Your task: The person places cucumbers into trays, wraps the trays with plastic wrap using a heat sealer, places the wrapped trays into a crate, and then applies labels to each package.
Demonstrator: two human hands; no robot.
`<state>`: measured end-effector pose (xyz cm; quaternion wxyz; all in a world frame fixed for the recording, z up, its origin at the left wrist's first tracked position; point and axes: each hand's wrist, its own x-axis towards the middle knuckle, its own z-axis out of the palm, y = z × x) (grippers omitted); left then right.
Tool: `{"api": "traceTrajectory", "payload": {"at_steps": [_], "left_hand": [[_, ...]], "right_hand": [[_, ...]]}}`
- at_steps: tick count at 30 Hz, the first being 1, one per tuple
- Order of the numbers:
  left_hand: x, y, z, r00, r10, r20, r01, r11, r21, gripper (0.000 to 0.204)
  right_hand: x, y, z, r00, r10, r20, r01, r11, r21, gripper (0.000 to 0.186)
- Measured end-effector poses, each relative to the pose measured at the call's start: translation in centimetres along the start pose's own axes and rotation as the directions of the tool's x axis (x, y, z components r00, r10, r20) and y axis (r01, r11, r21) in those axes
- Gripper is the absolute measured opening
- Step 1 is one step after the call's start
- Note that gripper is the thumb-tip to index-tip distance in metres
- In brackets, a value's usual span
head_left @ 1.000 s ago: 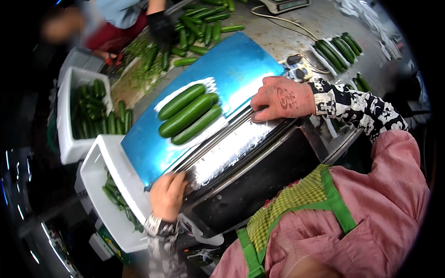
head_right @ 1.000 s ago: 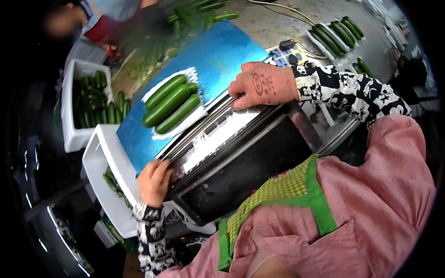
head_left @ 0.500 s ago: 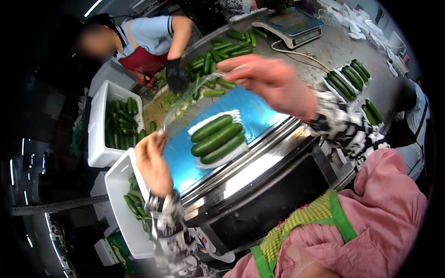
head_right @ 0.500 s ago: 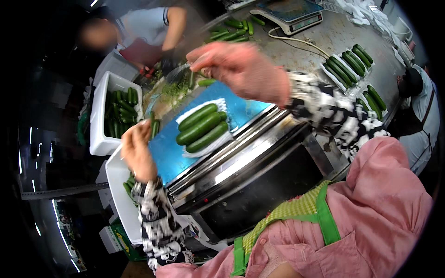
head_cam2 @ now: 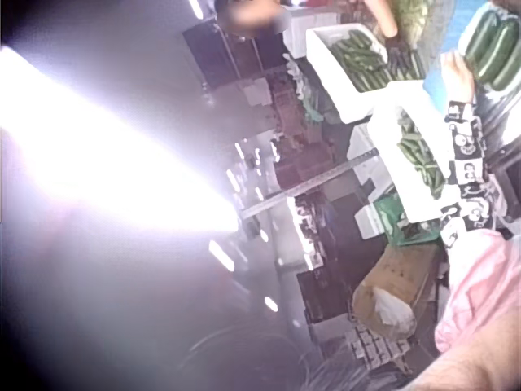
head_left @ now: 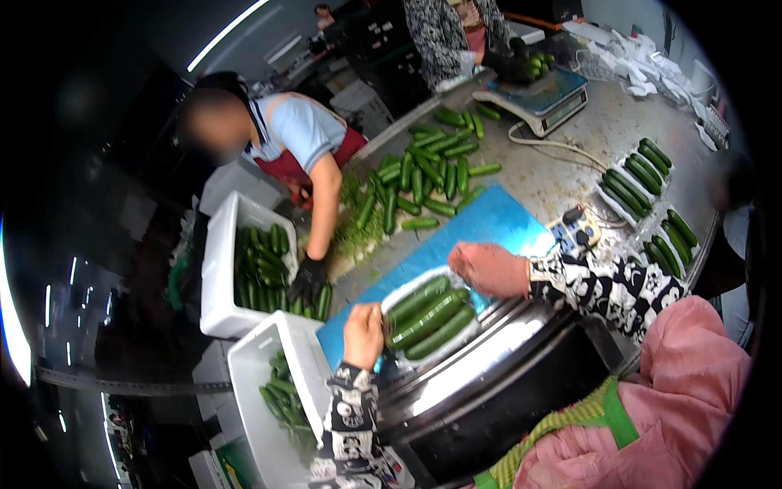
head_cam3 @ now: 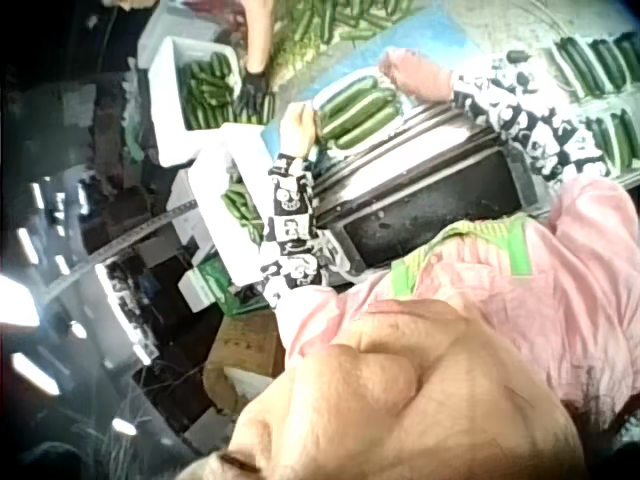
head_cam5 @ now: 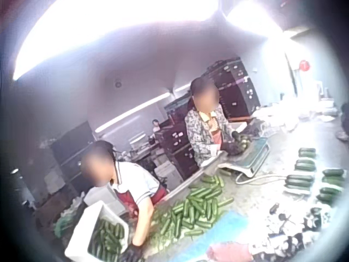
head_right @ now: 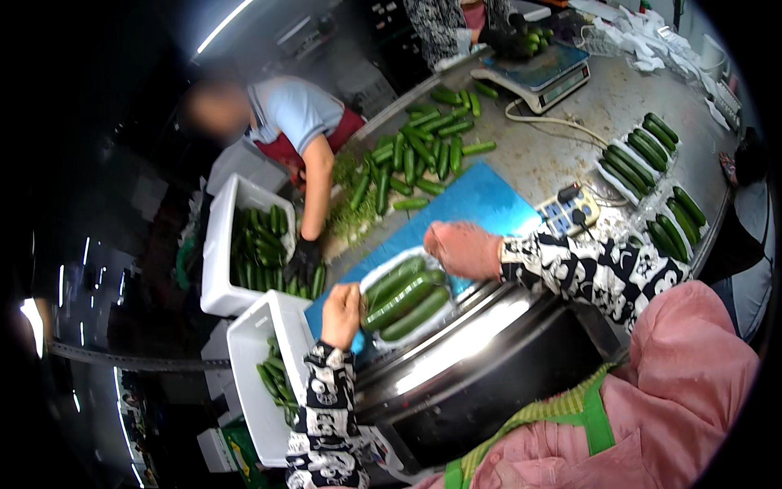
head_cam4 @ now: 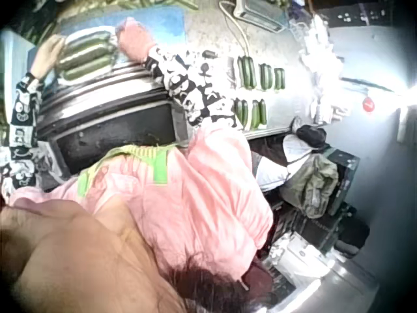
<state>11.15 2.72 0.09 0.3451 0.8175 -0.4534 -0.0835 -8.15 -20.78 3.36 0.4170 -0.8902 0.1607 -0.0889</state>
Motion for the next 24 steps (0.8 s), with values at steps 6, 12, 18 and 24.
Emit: {"api": "traceTrajectory", "payload": {"at_steps": [6, 12, 18, 24], "left_hand": [[-2.3, 0.3, 1.4, 0.992, -0.115, 0.046, 0.123, 0.886, -0.447, 0.031], [-3.4, 3.6, 1.7, 0.966, -0.196, -0.169, 0.058, 0.800, -0.597, 0.031], [-6.4, 12.6, -1.0, 0.880, -0.183, -0.438, -0.038, 0.892, -0.450, 0.027], [-13.4, 19.5, 3.7, 0.889, -0.385, -0.248, 0.143, 0.748, -0.649, 0.028]], "right_hand": [[-0.2, 3.0, 0.7, 0.984, 0.033, 0.178, -0.048, 0.996, 0.081, 0.029], [0.0, 1.1, 3.1, 0.994, 0.063, -0.093, -0.054, 0.994, 0.100, 0.028], [-3.1, -2.2, -0.7, 0.986, -0.056, -0.157, 0.089, 0.974, 0.210, 0.026], [-16.7, -1.6, -3.3, 0.968, 0.058, -0.245, -0.014, 0.984, 0.178, 0.037]]}}
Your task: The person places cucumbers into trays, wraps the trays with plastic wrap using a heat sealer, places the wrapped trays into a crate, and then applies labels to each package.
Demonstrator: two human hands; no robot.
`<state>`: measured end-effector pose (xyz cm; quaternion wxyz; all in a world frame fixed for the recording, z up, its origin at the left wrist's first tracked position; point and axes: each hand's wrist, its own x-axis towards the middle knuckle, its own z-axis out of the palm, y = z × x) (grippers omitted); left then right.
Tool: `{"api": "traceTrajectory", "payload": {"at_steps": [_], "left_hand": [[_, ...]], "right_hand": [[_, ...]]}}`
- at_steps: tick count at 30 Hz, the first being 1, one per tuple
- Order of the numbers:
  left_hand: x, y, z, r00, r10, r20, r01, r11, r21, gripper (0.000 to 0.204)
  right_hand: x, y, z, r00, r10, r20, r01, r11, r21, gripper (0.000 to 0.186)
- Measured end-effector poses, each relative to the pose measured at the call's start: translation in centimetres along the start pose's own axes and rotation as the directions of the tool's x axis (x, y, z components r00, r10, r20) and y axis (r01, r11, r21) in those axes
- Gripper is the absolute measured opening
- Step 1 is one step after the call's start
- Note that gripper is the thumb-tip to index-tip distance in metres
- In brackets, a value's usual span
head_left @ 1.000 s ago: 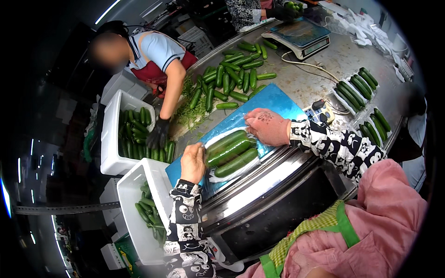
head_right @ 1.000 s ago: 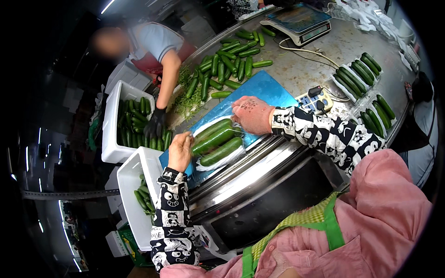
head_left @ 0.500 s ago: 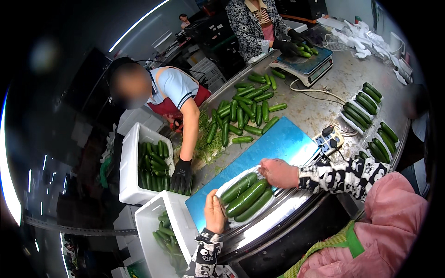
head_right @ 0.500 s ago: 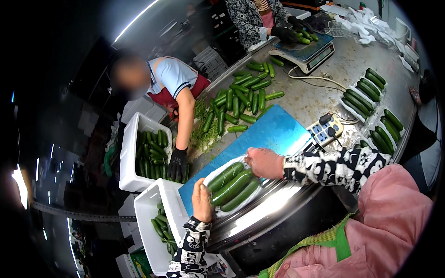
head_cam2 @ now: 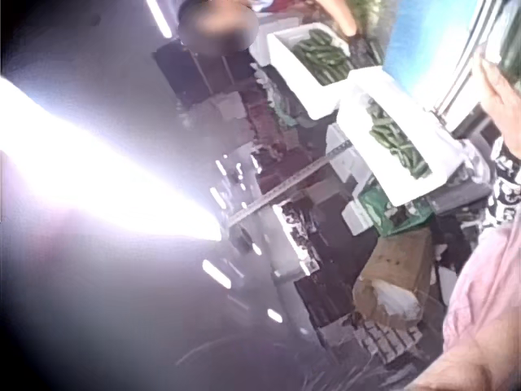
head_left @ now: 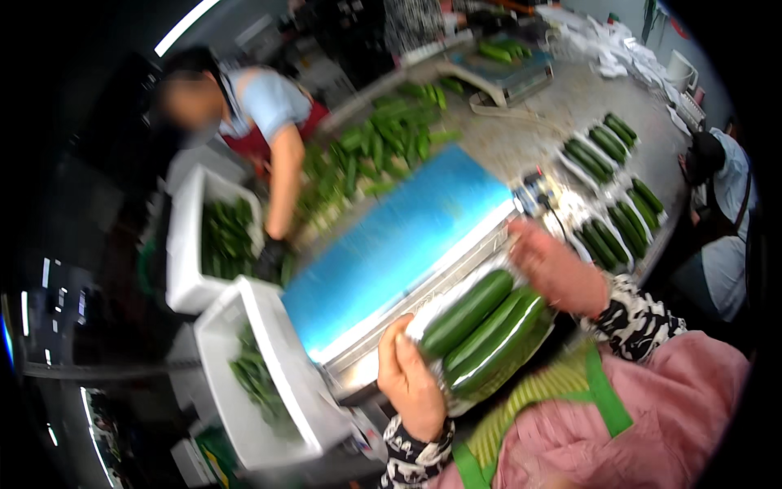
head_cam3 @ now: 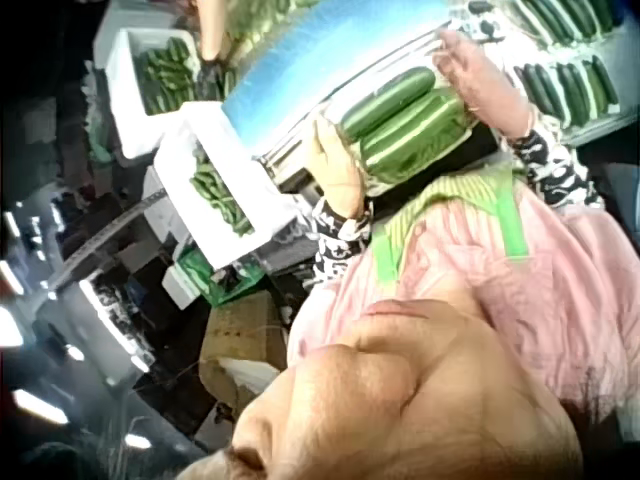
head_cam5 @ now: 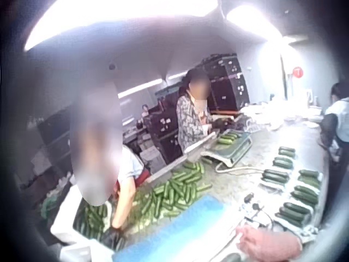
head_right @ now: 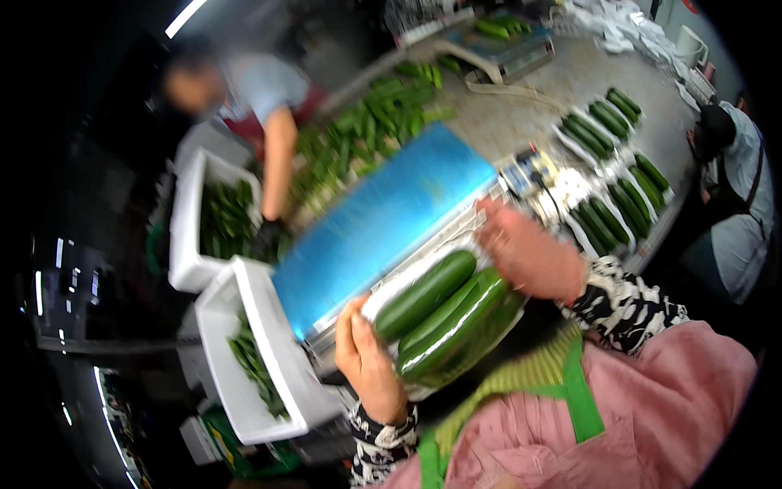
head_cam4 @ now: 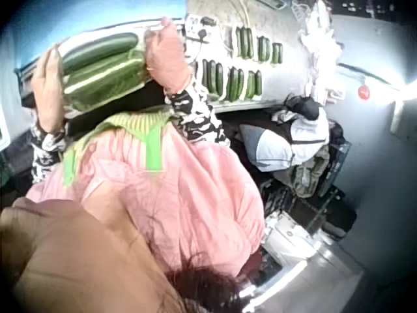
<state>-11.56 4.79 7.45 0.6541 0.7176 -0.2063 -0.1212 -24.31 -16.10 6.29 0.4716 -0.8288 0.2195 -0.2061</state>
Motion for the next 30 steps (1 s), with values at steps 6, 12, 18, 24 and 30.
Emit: {"api": "traceTrajectory", "payload": {"at_steps": [6, 12, 18, 24, 30], "left_hand": [[-6.9, 1.4, 1.8, 0.999, -0.036, 0.036, 0.028, 0.980, 0.195, 0.022], [-13.9, -8.2, -1.9, 0.820, -0.521, -0.235, 0.479, 0.851, -0.215, 0.019], [-15.1, -4.7, -5.6, 0.873, -0.447, 0.192, 0.487, 0.797, -0.358, 0.032], [-9.4, -2.6, -4.8, 0.509, -0.436, 0.742, 0.469, 0.863, 0.186, 0.074], [-11.8, -3.4, -1.0, 0.545, -0.483, 0.685, 0.566, 0.815, 0.124, 0.072]], "right_hand": [[-8.2, 0.8, -1.1, 0.911, 0.413, 0.006, -0.402, 0.882, 0.245, 0.035], [-8.5, 5.3, 4.9, 0.881, 0.273, 0.385, -0.341, 0.933, 0.118, 0.023], [-8.8, 4.1, 6.1, 0.832, 0.161, 0.532, -0.226, 0.972, 0.060, 0.021], [-7.7, 1.6, 5.4, 0.770, -0.049, 0.636, -0.038, 0.992, 0.122, 0.026], [-3.0, 0.2, 3.5, 0.754, -0.530, 0.388, 0.514, 0.844, 0.154, 0.028]]}}
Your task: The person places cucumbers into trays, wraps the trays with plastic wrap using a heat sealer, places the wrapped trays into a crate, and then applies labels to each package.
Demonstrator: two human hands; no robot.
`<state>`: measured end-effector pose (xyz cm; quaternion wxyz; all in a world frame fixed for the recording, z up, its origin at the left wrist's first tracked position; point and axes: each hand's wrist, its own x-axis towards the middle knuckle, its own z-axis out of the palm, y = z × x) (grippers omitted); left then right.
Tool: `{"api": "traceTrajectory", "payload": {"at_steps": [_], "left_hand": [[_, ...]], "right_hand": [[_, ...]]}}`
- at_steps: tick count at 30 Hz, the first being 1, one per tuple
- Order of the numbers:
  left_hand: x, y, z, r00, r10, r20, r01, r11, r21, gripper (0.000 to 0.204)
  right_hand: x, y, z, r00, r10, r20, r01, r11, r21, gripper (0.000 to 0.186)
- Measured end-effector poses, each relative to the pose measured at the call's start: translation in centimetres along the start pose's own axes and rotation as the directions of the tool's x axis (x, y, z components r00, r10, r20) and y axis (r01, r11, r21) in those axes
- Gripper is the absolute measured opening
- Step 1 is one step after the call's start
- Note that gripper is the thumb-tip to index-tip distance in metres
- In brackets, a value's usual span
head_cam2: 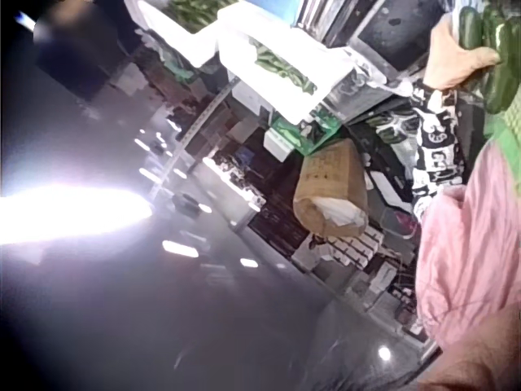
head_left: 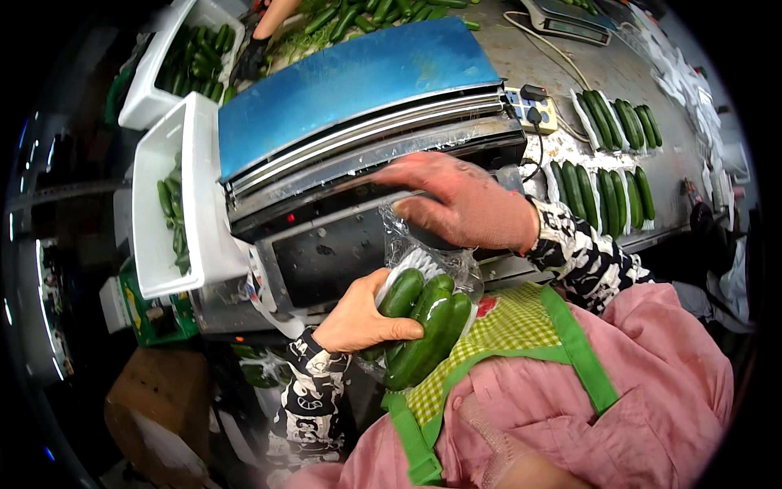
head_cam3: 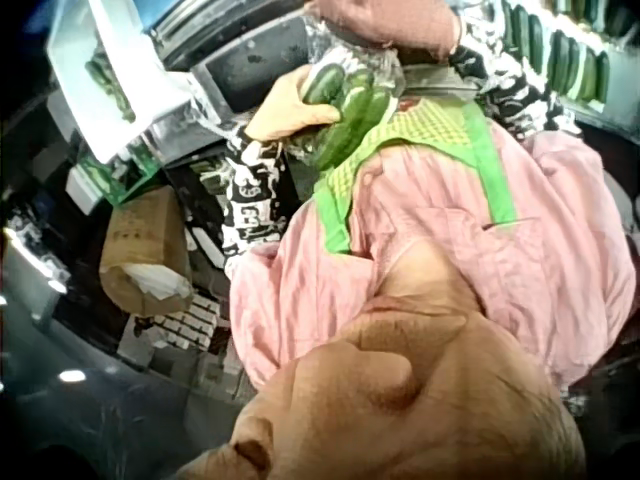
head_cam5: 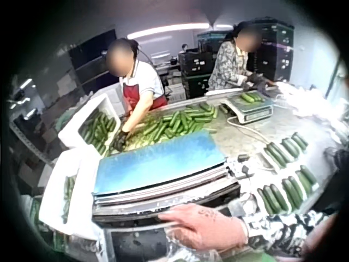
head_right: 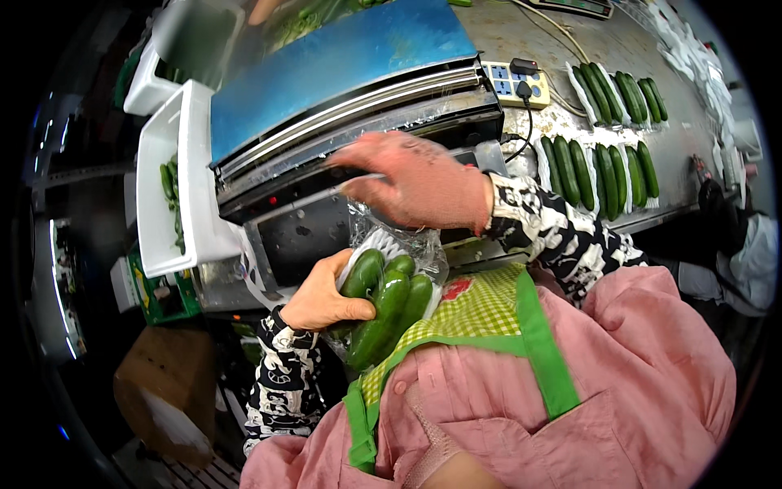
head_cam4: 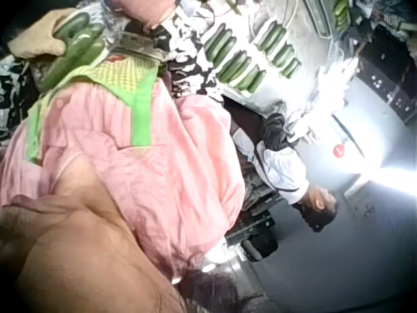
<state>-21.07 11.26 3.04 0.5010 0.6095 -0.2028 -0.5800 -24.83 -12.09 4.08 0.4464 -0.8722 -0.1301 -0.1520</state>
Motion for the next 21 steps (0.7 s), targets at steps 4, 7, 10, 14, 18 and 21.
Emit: {"api": "traceTrajectory", "payload": {"at_steps": [4, 7, 10, 14, 18, 21], "left_hand": [[-0.2, 0.1, 2.4, 0.987, 0.156, -0.049, -0.143, 0.967, 0.210, 0.062], [-2.5, -3.1, 4.2, 0.965, -0.018, -0.260, 0.015, 1.000, -0.012, 0.058], [-4.2, -3.5, 5.1, 0.933, 0.086, -0.349, -0.128, 0.987, -0.100, 0.064], [-6.5, -5.3, 4.1, 0.892, 0.205, -0.403, -0.174, 0.978, 0.112, 0.063], [-10.6, -7.7, 2.1, 0.898, 0.241, -0.368, -0.283, 0.957, -0.065, 0.071], [-16.4, -12.1, 0.8, 0.775, 0.304, -0.554, -0.357, 0.934, 0.013, 0.073]], "right_hand": [[-2.3, 1.3, 3.9, 0.820, -0.185, 0.541, -0.011, 0.941, 0.338, 0.030], [-3.9, 2.8, 4.0, 0.685, -0.100, 0.721, -0.341, 0.831, 0.440, 0.031], [-5.2, -1.9, 1.6, 0.614, 0.085, 0.785, -0.666, 0.589, 0.457, 0.035], [-7.3, -3.9, 5.0, 0.707, 0.177, 0.685, -0.641, 0.569, 0.515, 0.035], [-6.3, -8.1, 8.9, 0.667, 0.290, 0.686, -0.729, 0.442, 0.522, 0.042], [-4.8, -12.0, 13.6, 0.691, 0.231, 0.685, -0.672, 0.554, 0.491, 0.046]]}}
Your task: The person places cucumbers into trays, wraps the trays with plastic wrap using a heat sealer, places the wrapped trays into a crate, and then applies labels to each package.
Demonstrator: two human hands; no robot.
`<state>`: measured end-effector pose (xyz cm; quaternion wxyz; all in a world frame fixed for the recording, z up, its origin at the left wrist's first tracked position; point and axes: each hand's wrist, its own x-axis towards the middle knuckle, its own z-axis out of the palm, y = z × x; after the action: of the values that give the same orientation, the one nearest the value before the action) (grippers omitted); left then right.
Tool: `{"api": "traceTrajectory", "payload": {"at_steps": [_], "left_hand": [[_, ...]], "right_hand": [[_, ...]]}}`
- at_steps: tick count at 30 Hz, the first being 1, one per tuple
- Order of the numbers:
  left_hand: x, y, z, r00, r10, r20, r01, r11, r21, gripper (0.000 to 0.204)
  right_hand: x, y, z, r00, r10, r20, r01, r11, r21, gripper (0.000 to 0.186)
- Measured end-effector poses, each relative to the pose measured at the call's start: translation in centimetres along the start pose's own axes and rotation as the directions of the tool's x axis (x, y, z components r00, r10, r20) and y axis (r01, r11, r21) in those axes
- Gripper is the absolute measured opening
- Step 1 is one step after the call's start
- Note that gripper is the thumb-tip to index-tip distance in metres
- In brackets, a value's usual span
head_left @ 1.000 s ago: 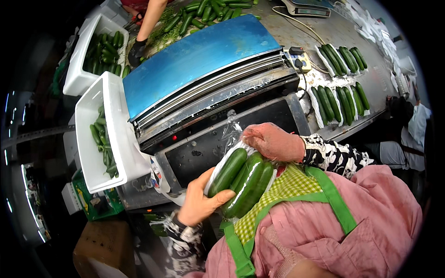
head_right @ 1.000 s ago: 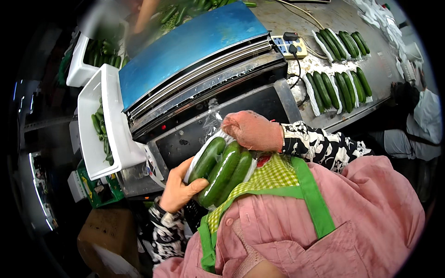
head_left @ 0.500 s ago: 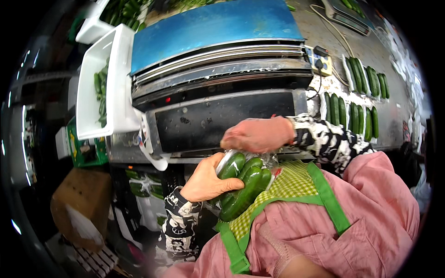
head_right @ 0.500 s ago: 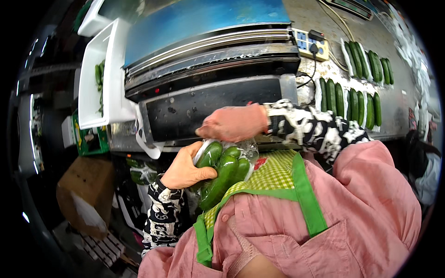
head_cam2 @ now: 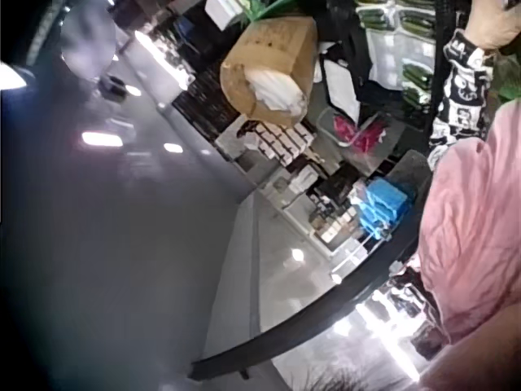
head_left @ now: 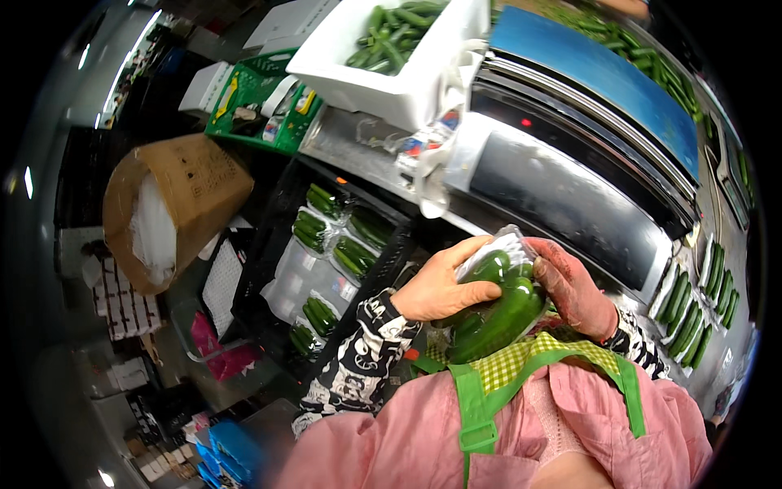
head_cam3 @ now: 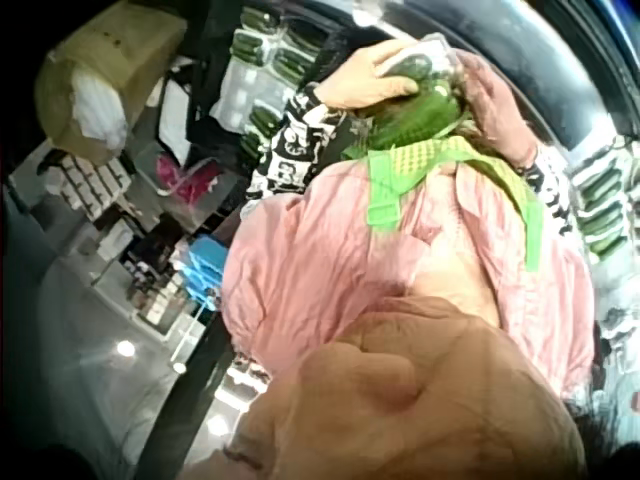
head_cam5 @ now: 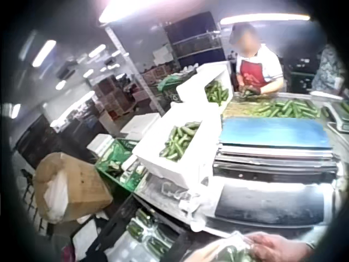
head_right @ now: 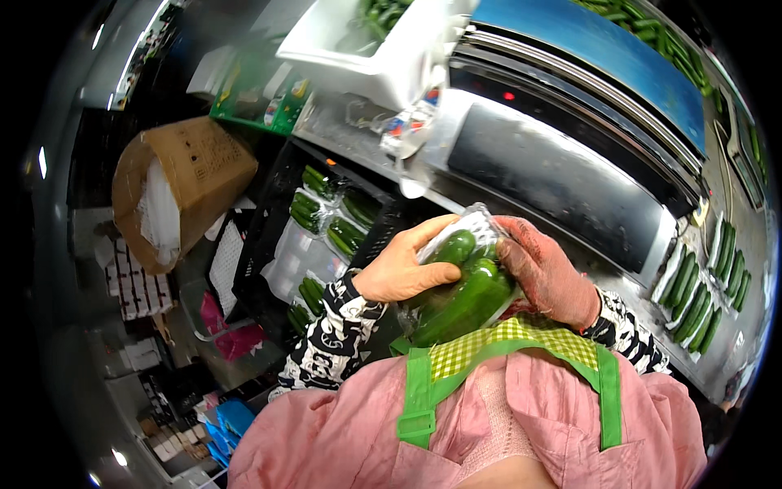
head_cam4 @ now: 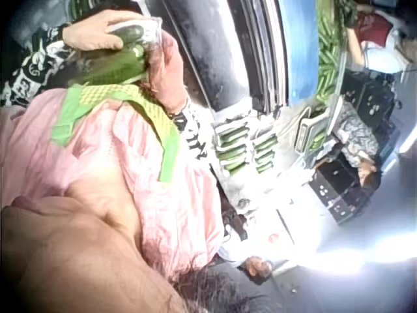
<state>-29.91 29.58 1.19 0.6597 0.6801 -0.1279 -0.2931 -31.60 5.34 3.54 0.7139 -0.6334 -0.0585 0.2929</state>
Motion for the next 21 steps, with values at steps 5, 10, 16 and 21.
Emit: {"api": "traceTrajectory", "payload": {"at_steps": [5, 10, 16, 21], "left_hand": [[-9.2, -5.6, -7.6, 0.916, -0.003, -0.400, -0.136, 0.939, -0.317, 0.079], [-15.5, -11.4, -13.5, 0.697, 0.005, -0.717, -0.375, 0.855, -0.359, 0.072], [-19.1, -22.6, -18.2, 0.367, -0.234, -0.900, -0.417, 0.824, -0.385, 0.046], [-20.8, -32.9, -20.8, 0.435, -0.491, -0.755, -0.737, 0.287, -0.611, 0.054]], "right_hand": [[6.9, 1.9, 9.7, 0.986, 0.083, 0.147, -0.108, 0.979, 0.171, 0.066], [15.6, 7.7, 20.4, 0.948, -0.017, 0.316, -0.010, 0.996, 0.085, 0.088], [27.0, 13.1, 27.2, 0.881, 0.187, 0.435, -0.255, 0.961, 0.102, 0.041], [31.0, 20.0, 28.6, 0.818, 0.426, 0.387, -0.533, 0.814, 0.231, 0.026]]}}
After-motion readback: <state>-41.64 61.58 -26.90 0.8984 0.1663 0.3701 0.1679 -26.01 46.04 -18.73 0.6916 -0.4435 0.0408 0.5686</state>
